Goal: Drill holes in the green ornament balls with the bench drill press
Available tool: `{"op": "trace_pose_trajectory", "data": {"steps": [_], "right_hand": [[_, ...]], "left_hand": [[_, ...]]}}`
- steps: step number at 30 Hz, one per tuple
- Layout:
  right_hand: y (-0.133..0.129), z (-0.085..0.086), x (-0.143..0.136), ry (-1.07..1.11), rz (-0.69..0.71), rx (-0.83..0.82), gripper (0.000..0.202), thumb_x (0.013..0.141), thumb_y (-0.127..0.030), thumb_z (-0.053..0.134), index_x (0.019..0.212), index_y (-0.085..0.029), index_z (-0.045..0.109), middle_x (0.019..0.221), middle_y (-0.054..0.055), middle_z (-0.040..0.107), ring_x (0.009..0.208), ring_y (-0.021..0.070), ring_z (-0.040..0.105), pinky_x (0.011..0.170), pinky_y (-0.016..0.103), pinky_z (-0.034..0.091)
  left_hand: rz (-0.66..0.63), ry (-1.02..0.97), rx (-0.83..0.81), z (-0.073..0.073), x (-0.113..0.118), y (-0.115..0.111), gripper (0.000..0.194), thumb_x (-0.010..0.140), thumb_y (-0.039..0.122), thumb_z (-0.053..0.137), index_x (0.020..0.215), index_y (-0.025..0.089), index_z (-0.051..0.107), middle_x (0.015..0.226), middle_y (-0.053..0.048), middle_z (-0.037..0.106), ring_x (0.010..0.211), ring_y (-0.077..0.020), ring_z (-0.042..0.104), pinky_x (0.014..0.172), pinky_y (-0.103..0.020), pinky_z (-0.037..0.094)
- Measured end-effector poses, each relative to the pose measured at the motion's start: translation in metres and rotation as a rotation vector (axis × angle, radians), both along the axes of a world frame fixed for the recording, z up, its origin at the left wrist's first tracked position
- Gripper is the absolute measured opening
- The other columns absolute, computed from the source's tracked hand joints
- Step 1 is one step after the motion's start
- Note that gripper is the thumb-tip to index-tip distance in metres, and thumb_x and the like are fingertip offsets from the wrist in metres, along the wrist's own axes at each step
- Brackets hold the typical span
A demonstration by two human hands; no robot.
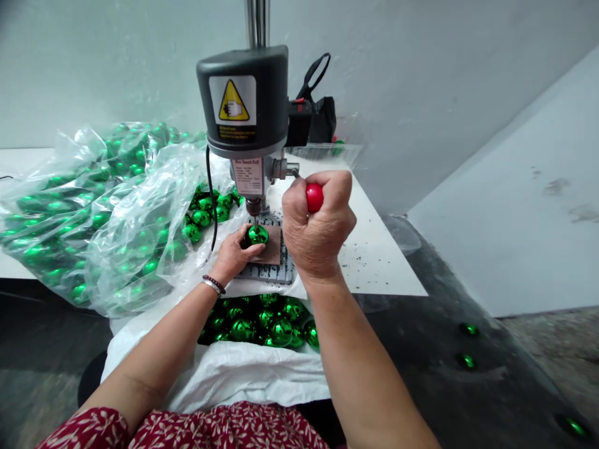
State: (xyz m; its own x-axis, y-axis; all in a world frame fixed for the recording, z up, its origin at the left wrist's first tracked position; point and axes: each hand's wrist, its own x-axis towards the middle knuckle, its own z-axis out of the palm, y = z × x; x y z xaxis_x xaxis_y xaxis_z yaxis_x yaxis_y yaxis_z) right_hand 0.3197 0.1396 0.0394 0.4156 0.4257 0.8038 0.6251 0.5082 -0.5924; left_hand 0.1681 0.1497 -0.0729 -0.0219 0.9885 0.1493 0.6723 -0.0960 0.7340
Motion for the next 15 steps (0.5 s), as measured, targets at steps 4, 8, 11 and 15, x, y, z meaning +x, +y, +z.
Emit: {"op": "trace_pose_trajectory", "data": {"steps": [4,8,11,15], "right_hand": [[0.0,-0.011,-0.001,0.012,0.003,0.053,0.017,0.088,-0.036,0.05,0.081,-0.021,0.046,0.071,-0.003,0.048,0.061,0.0063,0.045,0.06,0.022,0.041],[-0.001,-0.017,-0.002,0.019,0.024,0.068,0.019,0.089,-0.037,0.053,0.082,-0.021,0.048,0.071,-0.002,0.051,0.061,0.0068,0.049,0.06,0.022,0.042],[0.001,-0.022,-0.002,0.018,0.024,0.089,0.019,0.089,-0.037,0.054,0.083,-0.02,0.049,0.07,-0.002,0.052,0.061,0.0072,0.049,0.059,0.023,0.043],[0.001,-0.035,0.0,0.008,0.036,0.111,0.017,0.088,-0.036,0.055,0.085,-0.02,0.05,0.073,-0.001,0.054,0.063,0.0074,0.051,0.061,0.023,0.044]], "left_hand": [[0.008,0.026,0.001,0.0,0.0,0.0,0.052,0.08,0.038,0.075,0.128,0.023,0.064,0.104,-0.006,0.075,0.098,-0.0254,0.067,0.09,-0.037,0.051],[-0.002,0.029,-0.008,0.001,0.0,-0.001,0.05,0.081,0.037,0.074,0.128,0.022,0.064,0.106,-0.007,0.075,0.1,-0.0267,0.067,0.091,-0.039,0.05],[0.0,0.029,-0.005,0.002,0.0,-0.001,0.051,0.08,0.038,0.074,0.128,0.023,0.064,0.106,-0.007,0.076,0.1,-0.0274,0.067,0.092,-0.04,0.051],[0.025,0.05,-0.012,0.001,0.0,0.0,0.051,0.079,0.039,0.076,0.126,0.024,0.065,0.102,-0.007,0.076,0.097,-0.0278,0.068,0.088,-0.039,0.052]]}}
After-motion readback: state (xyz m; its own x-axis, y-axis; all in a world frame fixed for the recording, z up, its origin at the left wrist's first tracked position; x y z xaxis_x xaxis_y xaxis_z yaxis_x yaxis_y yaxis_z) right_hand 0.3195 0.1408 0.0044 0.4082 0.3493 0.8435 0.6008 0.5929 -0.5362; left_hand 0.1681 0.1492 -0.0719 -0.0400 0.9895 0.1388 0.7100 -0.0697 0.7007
